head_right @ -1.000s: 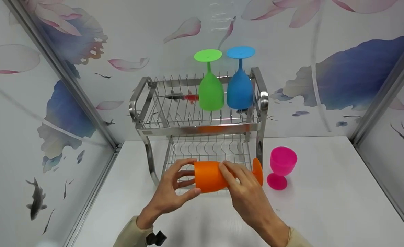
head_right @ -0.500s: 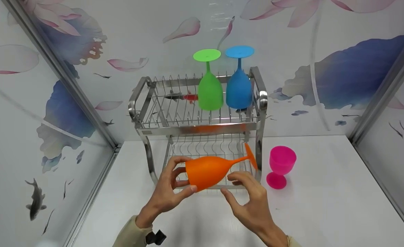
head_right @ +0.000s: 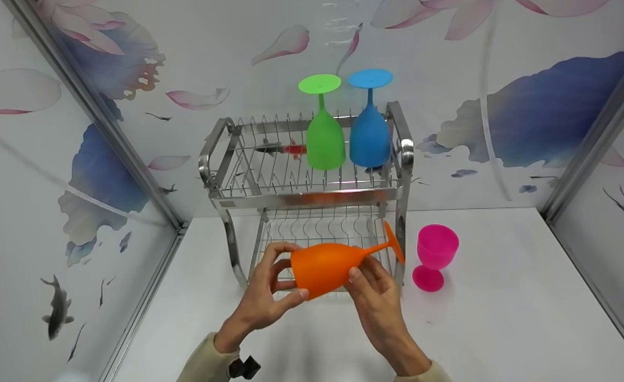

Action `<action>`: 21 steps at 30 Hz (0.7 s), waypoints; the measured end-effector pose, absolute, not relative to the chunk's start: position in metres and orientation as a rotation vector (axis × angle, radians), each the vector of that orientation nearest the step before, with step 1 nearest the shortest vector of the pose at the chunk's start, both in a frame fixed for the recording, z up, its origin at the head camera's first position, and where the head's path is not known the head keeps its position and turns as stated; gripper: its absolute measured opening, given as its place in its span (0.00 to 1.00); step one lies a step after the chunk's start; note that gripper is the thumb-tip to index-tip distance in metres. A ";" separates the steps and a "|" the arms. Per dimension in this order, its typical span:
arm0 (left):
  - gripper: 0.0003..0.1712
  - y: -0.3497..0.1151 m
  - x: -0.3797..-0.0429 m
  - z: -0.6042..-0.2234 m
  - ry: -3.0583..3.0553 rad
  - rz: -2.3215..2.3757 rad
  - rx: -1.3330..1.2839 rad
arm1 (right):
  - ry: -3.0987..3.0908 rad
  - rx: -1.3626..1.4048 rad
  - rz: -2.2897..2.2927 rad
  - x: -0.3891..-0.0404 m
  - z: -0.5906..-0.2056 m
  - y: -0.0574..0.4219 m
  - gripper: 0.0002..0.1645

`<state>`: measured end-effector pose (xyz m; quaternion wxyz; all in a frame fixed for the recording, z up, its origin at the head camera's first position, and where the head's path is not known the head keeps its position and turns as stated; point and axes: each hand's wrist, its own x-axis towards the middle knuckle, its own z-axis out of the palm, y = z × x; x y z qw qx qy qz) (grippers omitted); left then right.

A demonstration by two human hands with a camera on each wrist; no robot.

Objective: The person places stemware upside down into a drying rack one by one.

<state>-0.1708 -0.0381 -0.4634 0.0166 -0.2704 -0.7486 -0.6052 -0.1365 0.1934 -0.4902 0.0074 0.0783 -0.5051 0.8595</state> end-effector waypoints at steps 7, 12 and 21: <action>0.39 -0.037 -0.171 -0.464 -2.323 -1.881 -0.843 | -1.460 0.272 2.746 -0.138 -0.491 0.189 0.24; 0.39 -0.037 -0.172 -0.463 -2.309 -1.886 -0.866 | -1.459 0.258 2.742 -0.138 -0.489 0.189 0.25; 0.37 -0.056 -0.176 -0.464 -2.229 -1.880 -0.927 | -1.581 0.351 2.621 -0.143 -0.466 0.193 0.27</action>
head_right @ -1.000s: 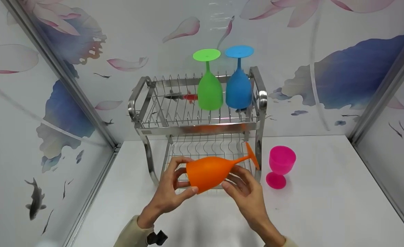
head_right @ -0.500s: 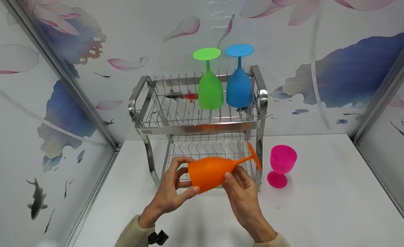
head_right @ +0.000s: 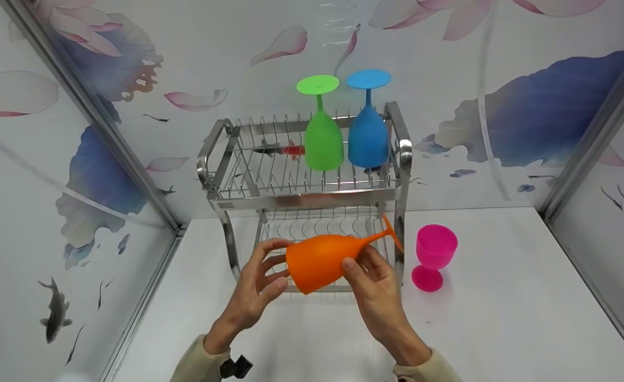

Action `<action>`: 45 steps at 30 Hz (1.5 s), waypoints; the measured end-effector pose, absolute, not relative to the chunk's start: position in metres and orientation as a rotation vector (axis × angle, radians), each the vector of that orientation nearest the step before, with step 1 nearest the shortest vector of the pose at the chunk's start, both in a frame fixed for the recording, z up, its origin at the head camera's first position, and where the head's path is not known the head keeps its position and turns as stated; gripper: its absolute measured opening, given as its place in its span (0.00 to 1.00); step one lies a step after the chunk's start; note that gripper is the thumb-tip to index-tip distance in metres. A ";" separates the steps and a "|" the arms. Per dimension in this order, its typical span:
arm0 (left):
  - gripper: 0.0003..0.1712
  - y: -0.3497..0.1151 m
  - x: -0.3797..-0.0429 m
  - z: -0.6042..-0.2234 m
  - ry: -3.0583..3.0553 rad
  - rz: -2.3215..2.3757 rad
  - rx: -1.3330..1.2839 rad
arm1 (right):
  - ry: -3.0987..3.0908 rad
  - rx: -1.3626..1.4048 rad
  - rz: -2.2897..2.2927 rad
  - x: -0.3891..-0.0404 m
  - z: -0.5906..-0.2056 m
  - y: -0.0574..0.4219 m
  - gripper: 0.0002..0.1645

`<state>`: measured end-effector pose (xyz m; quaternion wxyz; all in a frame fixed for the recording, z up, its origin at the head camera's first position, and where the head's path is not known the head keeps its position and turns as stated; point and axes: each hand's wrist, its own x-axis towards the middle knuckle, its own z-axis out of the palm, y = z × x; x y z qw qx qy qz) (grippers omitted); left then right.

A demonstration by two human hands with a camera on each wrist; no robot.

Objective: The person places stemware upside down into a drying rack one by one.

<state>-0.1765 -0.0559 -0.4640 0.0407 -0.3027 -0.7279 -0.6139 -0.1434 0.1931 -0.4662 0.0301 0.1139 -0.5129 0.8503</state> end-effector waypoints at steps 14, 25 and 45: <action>0.32 -0.127 -0.206 -0.486 -2.299 -1.511 -0.612 | -1.793 0.486 2.402 -0.161 -0.400 0.204 0.29; 0.30 -0.152 -0.233 -0.510 -2.287 -1.367 -0.242 | -2.000 0.681 2.013 -0.185 -0.326 0.194 0.30; 0.27 -0.150 -0.262 -0.539 -2.334 -1.244 -0.129 | -2.240 0.835 1.650 -0.248 -0.227 0.142 0.31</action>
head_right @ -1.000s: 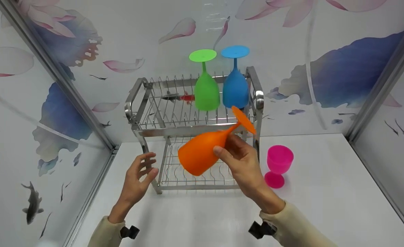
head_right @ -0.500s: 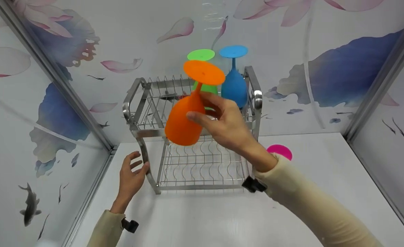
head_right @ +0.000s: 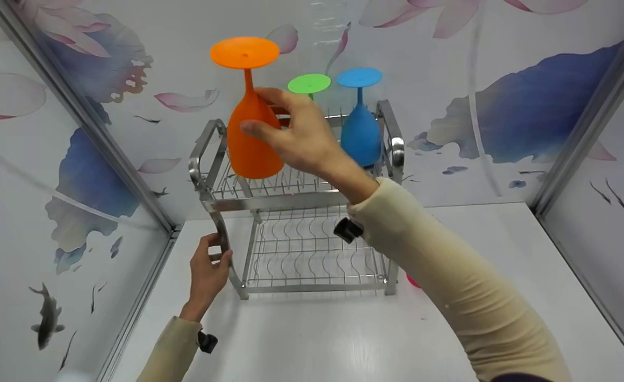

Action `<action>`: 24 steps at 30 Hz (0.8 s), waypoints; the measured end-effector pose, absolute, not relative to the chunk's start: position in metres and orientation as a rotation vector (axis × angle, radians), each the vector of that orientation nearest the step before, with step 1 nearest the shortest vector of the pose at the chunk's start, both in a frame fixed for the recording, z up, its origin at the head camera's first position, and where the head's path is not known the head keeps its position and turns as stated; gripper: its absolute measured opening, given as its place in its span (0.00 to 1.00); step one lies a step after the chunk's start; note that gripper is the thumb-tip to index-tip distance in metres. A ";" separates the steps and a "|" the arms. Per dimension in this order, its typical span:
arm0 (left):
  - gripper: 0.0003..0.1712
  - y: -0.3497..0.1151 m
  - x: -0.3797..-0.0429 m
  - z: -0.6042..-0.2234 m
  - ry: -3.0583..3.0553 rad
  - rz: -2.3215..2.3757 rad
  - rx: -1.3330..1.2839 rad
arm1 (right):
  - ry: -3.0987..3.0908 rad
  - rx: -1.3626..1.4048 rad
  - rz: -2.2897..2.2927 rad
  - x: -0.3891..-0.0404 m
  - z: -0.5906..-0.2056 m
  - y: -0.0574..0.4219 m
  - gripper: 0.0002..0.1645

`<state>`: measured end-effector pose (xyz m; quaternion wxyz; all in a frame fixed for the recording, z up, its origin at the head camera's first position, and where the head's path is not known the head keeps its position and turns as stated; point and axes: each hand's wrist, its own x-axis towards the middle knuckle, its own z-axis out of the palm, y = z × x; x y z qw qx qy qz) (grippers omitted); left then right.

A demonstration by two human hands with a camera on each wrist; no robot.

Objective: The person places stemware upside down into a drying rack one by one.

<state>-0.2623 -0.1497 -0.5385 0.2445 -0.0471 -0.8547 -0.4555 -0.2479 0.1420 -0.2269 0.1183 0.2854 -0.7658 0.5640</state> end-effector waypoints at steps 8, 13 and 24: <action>0.26 -0.149 -0.264 -0.533 -2.364 -1.165 -0.117 | -2.309 0.739 1.587 -0.287 -0.228 0.114 0.32; 0.27 -0.147 -0.265 -0.533 -2.351 -1.174 -0.119 | -2.340 0.656 1.568 -0.308 -0.231 0.109 0.33; 0.25 -0.148 -0.264 -0.532 -2.384 -1.181 -0.070 | -2.401 0.546 1.569 -0.343 -0.248 0.103 0.31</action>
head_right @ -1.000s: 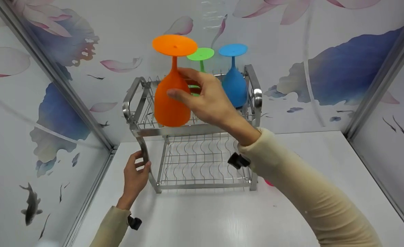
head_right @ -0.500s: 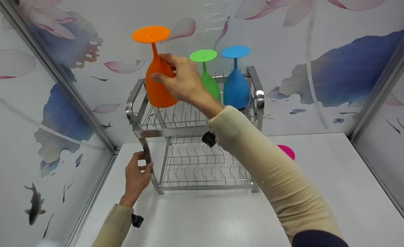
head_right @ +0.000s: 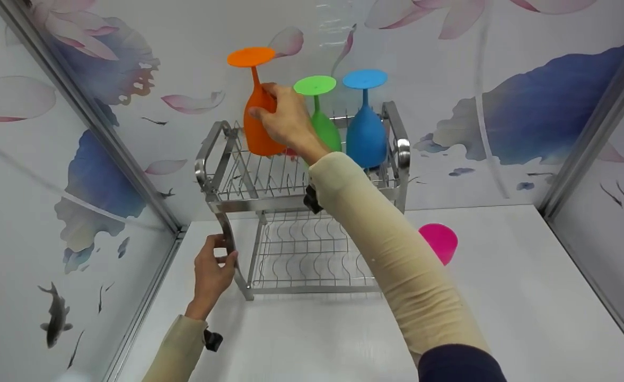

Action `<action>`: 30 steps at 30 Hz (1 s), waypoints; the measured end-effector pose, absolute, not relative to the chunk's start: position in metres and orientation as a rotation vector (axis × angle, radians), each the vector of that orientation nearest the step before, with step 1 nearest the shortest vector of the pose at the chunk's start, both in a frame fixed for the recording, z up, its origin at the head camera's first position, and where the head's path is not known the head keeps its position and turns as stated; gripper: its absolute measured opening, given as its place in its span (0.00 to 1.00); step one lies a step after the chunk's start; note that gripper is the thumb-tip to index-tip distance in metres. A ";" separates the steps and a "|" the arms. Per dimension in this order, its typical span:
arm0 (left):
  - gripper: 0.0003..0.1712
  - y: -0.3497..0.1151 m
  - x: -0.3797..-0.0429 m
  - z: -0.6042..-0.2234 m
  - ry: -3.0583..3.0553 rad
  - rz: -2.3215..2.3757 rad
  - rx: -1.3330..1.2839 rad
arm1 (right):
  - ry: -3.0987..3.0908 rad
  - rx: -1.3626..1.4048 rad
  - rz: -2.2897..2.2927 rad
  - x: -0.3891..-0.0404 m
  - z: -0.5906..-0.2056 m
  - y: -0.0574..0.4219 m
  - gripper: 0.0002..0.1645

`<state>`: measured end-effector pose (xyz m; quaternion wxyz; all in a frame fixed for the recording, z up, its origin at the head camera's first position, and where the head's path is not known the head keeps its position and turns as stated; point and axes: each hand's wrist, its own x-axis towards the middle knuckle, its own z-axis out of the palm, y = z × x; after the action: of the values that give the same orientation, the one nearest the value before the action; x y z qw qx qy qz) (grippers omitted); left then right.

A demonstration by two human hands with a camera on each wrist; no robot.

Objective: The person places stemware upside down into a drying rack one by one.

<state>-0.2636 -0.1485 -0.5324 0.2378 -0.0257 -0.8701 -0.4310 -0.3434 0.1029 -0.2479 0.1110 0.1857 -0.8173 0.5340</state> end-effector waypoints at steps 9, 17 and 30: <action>0.23 -0.149 -0.263 -0.533 -2.361 -1.167 -0.104 | -2.448 0.538 1.506 -0.355 -0.275 0.096 0.29; 0.22 -0.149 -0.265 -0.534 -2.356 -1.166 -0.116 | -2.504 0.488 1.444 -0.360 -0.286 0.094 0.30; 0.20 -0.152 -0.263 -0.535 -2.358 -1.209 -0.109 | -2.556 0.422 1.421 -0.364 -0.293 0.090 0.30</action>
<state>-0.2627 -0.1520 -0.5352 0.2422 -0.0400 -0.8626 -0.4424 -0.3643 0.0904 -0.2931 0.0931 0.1421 -0.8613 0.4789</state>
